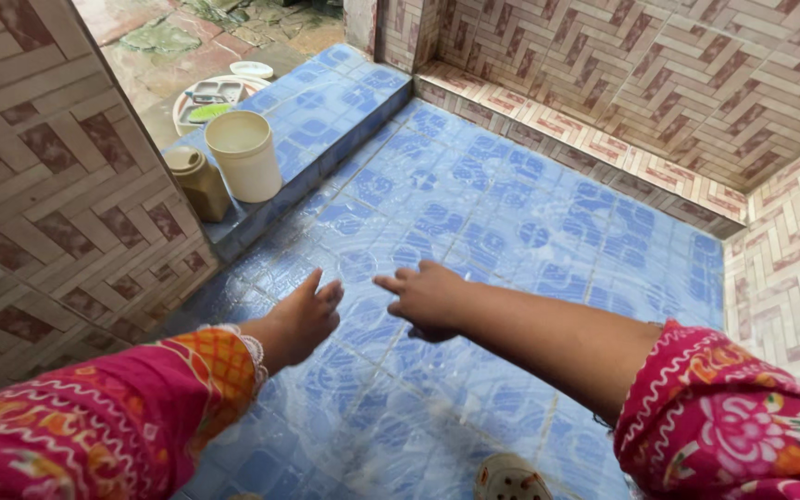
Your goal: The person scrubs the blue floor tiles by hand, dips their hands into a white bucket filled with water, and wipes the patterned wall tiles using a cloth.
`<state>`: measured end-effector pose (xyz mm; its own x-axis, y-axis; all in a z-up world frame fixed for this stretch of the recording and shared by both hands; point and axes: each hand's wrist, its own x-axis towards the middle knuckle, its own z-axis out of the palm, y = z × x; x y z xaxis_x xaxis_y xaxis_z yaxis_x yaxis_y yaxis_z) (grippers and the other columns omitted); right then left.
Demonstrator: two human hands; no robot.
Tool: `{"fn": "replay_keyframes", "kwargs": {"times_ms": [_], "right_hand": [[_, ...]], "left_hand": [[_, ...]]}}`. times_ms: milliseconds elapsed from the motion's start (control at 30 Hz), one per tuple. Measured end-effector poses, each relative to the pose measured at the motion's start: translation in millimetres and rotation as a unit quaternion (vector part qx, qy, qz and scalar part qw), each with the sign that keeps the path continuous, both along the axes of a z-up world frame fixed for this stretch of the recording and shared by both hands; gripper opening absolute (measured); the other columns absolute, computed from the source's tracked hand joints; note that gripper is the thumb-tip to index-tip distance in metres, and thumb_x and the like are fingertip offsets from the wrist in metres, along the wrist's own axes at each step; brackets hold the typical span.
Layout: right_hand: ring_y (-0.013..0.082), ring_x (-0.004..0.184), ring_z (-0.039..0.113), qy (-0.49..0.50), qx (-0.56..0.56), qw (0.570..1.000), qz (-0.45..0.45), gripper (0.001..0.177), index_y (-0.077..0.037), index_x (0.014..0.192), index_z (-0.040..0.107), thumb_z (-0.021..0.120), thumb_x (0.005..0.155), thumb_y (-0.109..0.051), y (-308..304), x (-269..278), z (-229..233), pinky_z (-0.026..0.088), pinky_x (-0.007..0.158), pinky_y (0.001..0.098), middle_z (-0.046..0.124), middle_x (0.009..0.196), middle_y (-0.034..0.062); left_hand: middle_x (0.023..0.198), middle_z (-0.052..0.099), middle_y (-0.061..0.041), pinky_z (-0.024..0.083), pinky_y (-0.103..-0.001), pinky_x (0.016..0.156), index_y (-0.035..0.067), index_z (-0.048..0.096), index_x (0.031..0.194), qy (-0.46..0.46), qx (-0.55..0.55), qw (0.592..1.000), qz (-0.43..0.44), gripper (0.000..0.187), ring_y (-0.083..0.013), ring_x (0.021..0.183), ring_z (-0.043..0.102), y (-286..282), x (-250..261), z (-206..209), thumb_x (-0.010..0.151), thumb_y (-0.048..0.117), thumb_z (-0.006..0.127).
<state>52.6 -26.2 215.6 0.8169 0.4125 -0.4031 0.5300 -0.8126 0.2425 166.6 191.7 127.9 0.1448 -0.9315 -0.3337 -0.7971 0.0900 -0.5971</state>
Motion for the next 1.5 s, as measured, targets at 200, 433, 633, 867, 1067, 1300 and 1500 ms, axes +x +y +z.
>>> {"fn": "replay_keyframes", "kwargs": {"times_ms": [200,433,633,867,1067,1300,1500], "right_hand": [[0.0288,0.134,0.048,0.025,0.024,0.999,-0.012,0.042,-0.016,0.119,0.071,0.076,0.085,-0.041,-20.9,4.8,-18.5,0.047,0.095,0.0475,0.033,0.163,0.0129],[0.0316,0.137,0.045,0.112,-0.030,0.991,-0.067,0.043,-0.016,0.122,0.070,0.074,0.088,-0.041,-61.5,-20.8,-30.5,0.041,0.104,0.0499,0.032,0.163,0.0128],[0.0326,0.136,0.045,0.158,-0.008,0.986,-0.049,0.046,-0.014,0.128,0.067,0.072,0.090,-0.040,-96.8,-45.9,-55.4,0.042,0.103,0.0497,0.029,0.166,0.0143],[0.0343,0.135,0.046,0.130,0.003,0.991,-0.003,0.048,-0.014,0.130,0.065,0.073,0.091,-0.041,-120.3,-27.8,-67.3,0.039,0.106,0.0526,0.030,0.163,0.0159],[0.0322,0.135,0.047,0.135,-0.029,0.990,0.031,0.046,-0.014,0.130,0.063,0.072,0.092,-0.039,-116.7,-19.3,-74.4,0.040,0.105,0.0506,0.028,0.165,0.0147],[0.0325,0.139,0.042,0.154,-0.059,0.979,0.119,0.049,-0.014,0.135,0.060,0.070,0.095,-0.041,-56.3,-7.1,-72.9,0.040,0.106,0.0493,0.022,0.167,0.0130],[0.0323,0.138,0.042,0.106,-0.064,0.972,0.200,0.050,-0.015,0.139,0.058,0.068,0.096,-0.040,22.3,0.4,-33.4,0.042,0.104,0.0489,0.019,0.169,0.0123]], "left_hand": [[0.154,0.044,-0.024,0.026,-0.061,0.115,0.005,0.065,0.127,0.081,0.006,0.996,0.049,0.047,-0.0347,0.149,0.030,-22.0,15.1,-11.4,0.092,0.036,0.060],[0.157,0.040,-0.025,0.024,-0.059,0.117,0.004,0.064,0.128,0.091,0.012,0.995,0.049,0.046,-0.0338,0.151,0.028,-67.2,34.2,-14.3,0.093,0.034,0.060],[0.159,0.035,-0.026,0.018,-0.061,0.119,0.002,0.059,0.135,0.086,0.084,0.991,0.060,0.051,-0.0357,0.152,0.023,-70.2,21.6,-28.1,0.096,0.034,0.059],[0.160,0.032,-0.028,0.016,-0.062,0.118,-0.002,0.055,0.139,0.075,0.118,0.989,0.045,0.055,-0.0372,0.153,0.019,-36.1,-32.5,-20.9,0.098,0.035,0.056],[0.161,0.028,-0.025,0.013,-0.061,0.119,0.002,0.049,0.142,0.085,0.103,0.986,0.096,0.058,-0.0347,0.152,0.016,1.5,-62.0,-11.9,0.093,0.031,0.056],[0.163,0.030,-0.023,0.015,-0.061,0.119,0.001,0.051,0.143,0.054,0.041,0.968,0.243,0.059,-0.0341,0.154,0.018,63.9,-70.1,24.8,0.094,0.032,0.058],[0.163,0.025,-0.022,0.012,-0.062,0.119,0.004,0.046,0.146,0.036,0.040,0.933,0.355,0.065,-0.0348,0.153,0.016,161.1,-126.3,91.8,0.093,0.038,0.061]]}}
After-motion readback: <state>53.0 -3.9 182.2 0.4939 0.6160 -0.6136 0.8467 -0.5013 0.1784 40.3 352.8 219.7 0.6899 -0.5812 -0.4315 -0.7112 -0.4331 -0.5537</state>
